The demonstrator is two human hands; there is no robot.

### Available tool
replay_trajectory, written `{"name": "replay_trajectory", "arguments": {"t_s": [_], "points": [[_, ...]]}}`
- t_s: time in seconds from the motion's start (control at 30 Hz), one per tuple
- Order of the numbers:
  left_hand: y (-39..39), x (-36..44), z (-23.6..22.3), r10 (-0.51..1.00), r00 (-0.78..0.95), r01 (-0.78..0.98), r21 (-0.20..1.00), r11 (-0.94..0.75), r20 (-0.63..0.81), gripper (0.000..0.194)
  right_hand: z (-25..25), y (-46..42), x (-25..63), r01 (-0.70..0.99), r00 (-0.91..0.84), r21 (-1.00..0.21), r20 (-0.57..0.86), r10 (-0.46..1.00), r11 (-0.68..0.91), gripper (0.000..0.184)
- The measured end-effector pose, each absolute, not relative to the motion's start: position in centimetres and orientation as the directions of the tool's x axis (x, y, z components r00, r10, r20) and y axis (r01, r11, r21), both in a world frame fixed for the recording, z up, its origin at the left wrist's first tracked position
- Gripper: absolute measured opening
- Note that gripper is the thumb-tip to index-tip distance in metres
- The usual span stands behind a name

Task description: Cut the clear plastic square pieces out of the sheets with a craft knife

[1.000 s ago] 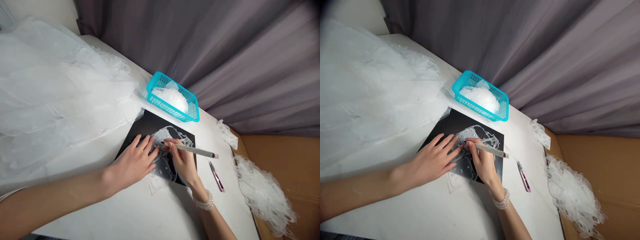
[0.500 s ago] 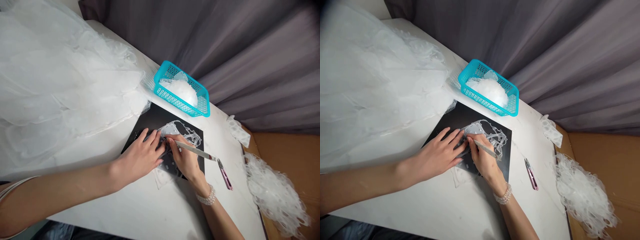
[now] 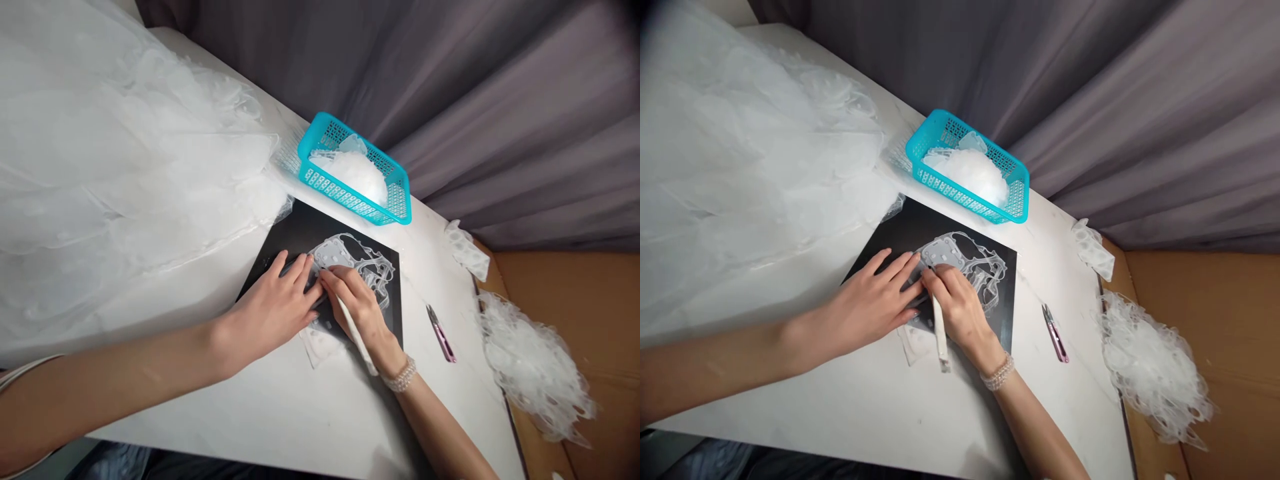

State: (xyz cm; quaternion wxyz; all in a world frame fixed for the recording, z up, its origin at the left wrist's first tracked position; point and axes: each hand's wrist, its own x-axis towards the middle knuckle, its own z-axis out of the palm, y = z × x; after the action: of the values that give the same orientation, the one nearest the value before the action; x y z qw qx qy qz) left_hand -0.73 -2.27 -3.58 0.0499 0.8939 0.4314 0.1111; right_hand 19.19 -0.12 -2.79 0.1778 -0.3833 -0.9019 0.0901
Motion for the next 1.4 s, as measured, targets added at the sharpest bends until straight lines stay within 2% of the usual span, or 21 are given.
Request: {"name": "replay_trajectory", "arguments": {"t_s": [0.1, 0.27, 0.4, 0.57, 0.7, 0.8, 0.9, 1.0, 1.13, 1.3, 1.4], "points": [[-2.3, -0.7, -4.1, 0.781, 0.602, 0.755, 0.199, -0.625, 0.167, 0.047, -2.9, 0.1, 19.2, 0.68, -0.644, -0.276, 0.219, 0.733, 0.68, 0.04], [-2.4, -0.6, -4.1, 0.773, 0.616, 0.762, 0.135, -0.633, 0.151, 0.053, -3.4, 0.2, 19.7, 0.656, -0.651, -0.336, 0.201, 0.732, 0.676, 0.043], [-2.5, -0.7, -4.1, 0.774, 0.612, 0.763, 0.139, -0.632, 0.161, 0.052, -3.4, 0.6, 19.2, 0.646, -0.65, -0.369, 0.192, 0.735, 0.668, 0.039], [-2.6, -0.7, -4.3, 0.78, 0.605, 0.776, 0.104, -0.622, 0.159, 0.052, -3.0, 0.5, 18.7, 0.578, -0.544, -0.539, 0.307, 0.781, 0.613, 0.031], [-2.6, -0.7, -4.2, 0.784, 0.605, 0.786, 0.052, -0.616, 0.139, 0.054, -2.8, 0.1, 18.7, 0.58, -0.477, -0.605, 0.29, 0.829, 0.545, 0.029], [-2.7, -0.7, -4.0, 0.79, 0.597, 0.796, 0.024, -0.605, 0.137, 0.054, -3.2, 0.2, 18.8, 0.593, -0.484, -0.575, 0.305, 0.82, 0.564, 0.031], [-2.8, -0.7, -4.0, 0.793, 0.59, 0.801, 0.016, -0.599, 0.15, 0.054, -3.8, 0.3, 18.7, 0.627, -0.551, -0.447, 0.324, 0.769, 0.638, 0.033], [-2.8, -0.7, -4.1, 0.793, 0.59, 0.802, -0.002, -0.597, 0.15, 0.055, -3.8, 0.4, 18.5, 0.666, -0.617, -0.326, 0.264, 0.742, 0.67, 0.036], [-2.8, -0.7, -4.2, 0.796, 0.59, 0.806, -0.032, -0.592, 0.137, 0.058, -2.6, 0.4, 18.2, 0.685, -0.648, -0.268, 0.202, 0.735, 0.677, 0.037], [-2.8, -0.6, -4.4, 0.802, 0.586, 0.81, -0.042, -0.585, 0.121, 0.059, -2.1, 0.9, 17.5, 0.661, -0.653, -0.296, 0.226, 0.723, 0.69, 0.035], [-2.8, -0.6, -4.6, 0.807, 0.576, 0.816, -0.025, -0.578, 0.131, 0.06, -2.3, 2.2, 17.5, 0.611, -0.588, -0.466, 0.273, 0.761, 0.639, 0.034]]}}
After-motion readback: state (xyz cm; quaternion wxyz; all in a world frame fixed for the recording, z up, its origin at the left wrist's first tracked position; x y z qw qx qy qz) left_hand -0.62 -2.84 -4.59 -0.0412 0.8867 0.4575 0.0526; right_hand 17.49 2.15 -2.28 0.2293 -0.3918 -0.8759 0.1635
